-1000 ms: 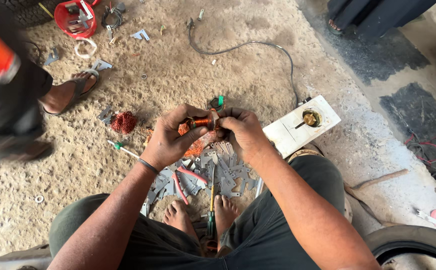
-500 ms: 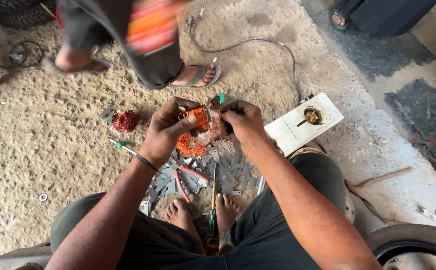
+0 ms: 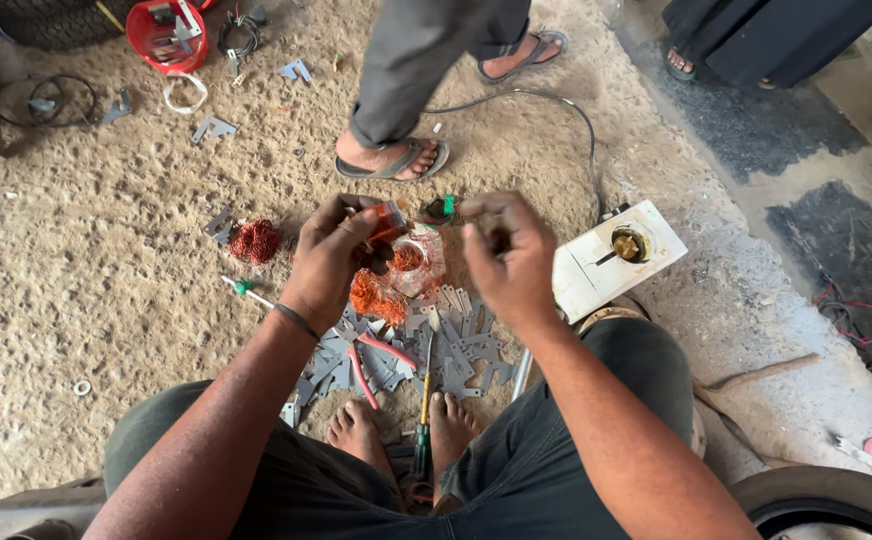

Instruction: The person sits on the ground and winds copper wire around a small cylindrical core using both hands. They repeatedly wrap the wire, occasionally adjusting the coil and the core, while tools and wire scraps lie nearby.

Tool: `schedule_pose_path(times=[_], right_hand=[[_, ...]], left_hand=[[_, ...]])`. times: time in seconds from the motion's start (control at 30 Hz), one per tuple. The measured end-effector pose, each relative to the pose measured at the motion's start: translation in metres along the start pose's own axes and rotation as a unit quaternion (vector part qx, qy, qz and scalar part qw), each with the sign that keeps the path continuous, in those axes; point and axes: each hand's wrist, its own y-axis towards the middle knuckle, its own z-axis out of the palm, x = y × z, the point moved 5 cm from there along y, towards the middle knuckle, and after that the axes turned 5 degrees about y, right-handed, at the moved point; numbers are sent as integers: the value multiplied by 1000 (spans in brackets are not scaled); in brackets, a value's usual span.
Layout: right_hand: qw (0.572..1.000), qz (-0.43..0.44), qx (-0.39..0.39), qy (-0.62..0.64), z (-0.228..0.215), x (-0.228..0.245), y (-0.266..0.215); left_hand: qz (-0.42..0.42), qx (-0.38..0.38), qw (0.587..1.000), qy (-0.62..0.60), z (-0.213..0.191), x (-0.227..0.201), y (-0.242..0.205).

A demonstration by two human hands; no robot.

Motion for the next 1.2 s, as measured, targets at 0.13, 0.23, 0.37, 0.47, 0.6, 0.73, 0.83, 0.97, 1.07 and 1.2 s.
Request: schedule_pose_path(times=[0.13,0.23,0.37,0.47,0.6,0.73,0.83,0.97,1.07,1.2], right_hand=[[996,61,50,30,25,-2,-6],[988,95,95,70,31,-8,-8],[952,205,110,198,29,-21,-11],[899,315,111,284,31,-34,-16],[866,365,62,335,33,-40,-18],[858,354,14,372,30,-35,-14],[831,348,-3,434,31,-34,-17],[892,357,-22,276,28,-46,-18],[994,106,29,-19,23,-28,-9],[993,56,34,-97,25,-20,-9]], left_hand=[[6,17,998,54,9,2,-3],[23,36,997,60,12,-1,-5],[12,48,995,92,12,-5,-6],[40,85,982,165,19,-6,-7],[86,68,962,251,23,-9,-10],[180,88,947,251,32,-21,-12],[195,83,937,278,37,-24,-13],[245,81,868,424,44,-35,-16],[253,63,834,487,47,-39,-24],[236,59,830,501,48,-41,-29]])
